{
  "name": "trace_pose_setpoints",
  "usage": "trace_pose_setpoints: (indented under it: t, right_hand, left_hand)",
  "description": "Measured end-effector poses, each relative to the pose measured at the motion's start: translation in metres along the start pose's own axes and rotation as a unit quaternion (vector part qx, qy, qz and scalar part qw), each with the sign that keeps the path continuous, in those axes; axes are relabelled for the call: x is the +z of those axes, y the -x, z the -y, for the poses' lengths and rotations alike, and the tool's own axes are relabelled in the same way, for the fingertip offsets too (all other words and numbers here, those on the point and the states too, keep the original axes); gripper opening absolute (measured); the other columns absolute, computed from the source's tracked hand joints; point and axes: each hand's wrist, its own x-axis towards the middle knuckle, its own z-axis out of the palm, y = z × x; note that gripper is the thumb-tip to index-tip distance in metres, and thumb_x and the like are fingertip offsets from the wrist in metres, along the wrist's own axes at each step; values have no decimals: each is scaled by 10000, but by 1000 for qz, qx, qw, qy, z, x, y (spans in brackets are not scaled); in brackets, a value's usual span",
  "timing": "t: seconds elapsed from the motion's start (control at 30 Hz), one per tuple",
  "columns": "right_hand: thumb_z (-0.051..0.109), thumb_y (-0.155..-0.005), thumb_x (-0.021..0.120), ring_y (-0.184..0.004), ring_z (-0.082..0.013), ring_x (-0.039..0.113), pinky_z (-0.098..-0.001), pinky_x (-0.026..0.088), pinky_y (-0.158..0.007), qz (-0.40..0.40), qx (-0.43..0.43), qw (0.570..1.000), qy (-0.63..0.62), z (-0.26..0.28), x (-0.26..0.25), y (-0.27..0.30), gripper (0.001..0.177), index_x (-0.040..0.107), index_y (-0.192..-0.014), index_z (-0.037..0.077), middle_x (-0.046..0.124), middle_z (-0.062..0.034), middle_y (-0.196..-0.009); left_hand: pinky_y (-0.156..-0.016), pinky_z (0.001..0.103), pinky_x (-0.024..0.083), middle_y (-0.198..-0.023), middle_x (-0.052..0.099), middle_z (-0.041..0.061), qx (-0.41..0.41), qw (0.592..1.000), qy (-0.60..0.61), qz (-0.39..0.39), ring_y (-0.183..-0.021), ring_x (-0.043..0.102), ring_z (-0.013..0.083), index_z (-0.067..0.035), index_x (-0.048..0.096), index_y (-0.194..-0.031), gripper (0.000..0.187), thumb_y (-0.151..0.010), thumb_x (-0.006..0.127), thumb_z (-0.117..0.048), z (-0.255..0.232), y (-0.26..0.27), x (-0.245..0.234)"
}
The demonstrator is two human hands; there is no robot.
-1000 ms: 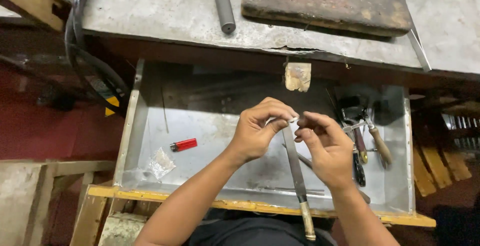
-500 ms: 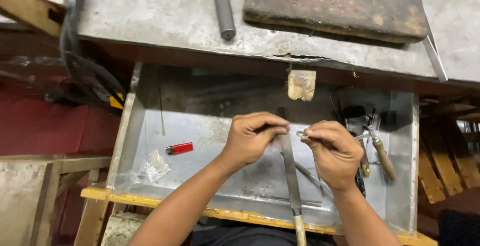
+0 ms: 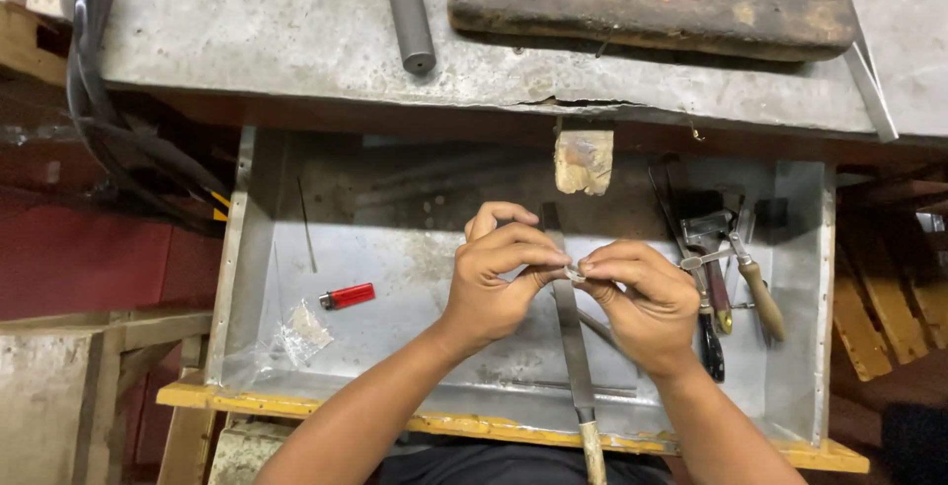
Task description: Filing a small metal ring at a jewelry workbench to smooth the surface and refine its shape.
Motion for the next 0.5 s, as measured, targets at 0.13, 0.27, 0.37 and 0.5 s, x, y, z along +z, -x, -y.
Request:
trace_pose_setpoints:
  t: [0.13, 0.27, 0.37, 0.5]
  right_hand:
    - [-41, -780, 834, -640, -246, 702, -346, 588, -578, 9, 20, 1000, -13, 2, 1, -1, 90, 755, -820, -56, 721, -198, -792]
    - [7, -851, 782, -632, -224, 710, -332, 604, -566, 16, 47, 999, -7, 3, 1, -2, 61, 754, -841, -45, 736, -188, -829]
    - [27, -916, 735, -639, -206, 713, -320, 615, -565, -18, 67, 997, -19, -9, -2, 0, 91, 728, -887, -59, 727, -207, -903]
    - [-15, -934, 702, -698, -244, 727, -350, 637, -610, -82, 130, 986, -58, -30, -13, 8, 103, 694, -943, -117, 699, -268, -1002]
  left_hand:
    - [-1026, 385, 405, -856, 746, -76, -7, 1000, -6, 4, -1042, 611, 226, -236, 804, -897, 60, -855, 846, -241, 3, 1, 0]
    - [-1006, 423, 454, -959, 756, -18, -18, 1000, -4, 3, -1058, 623, 272, -194, 794, -899, 78, -862, 829, -134, -2, -4, -1]
    - [-715, 404, 535, -915, 773, 114, -68, 998, -7, -8, -770, 670, 304, -76, 768, -982, 77, -929, 720, -47, 3, -1, 4]
    - [-766, 525, 567, -799, 753, 202, -142, 959, -219, 114, -796, 731, 445, 47, 673, -1169, 420, -928, 735, -291, 2, 8, 8]
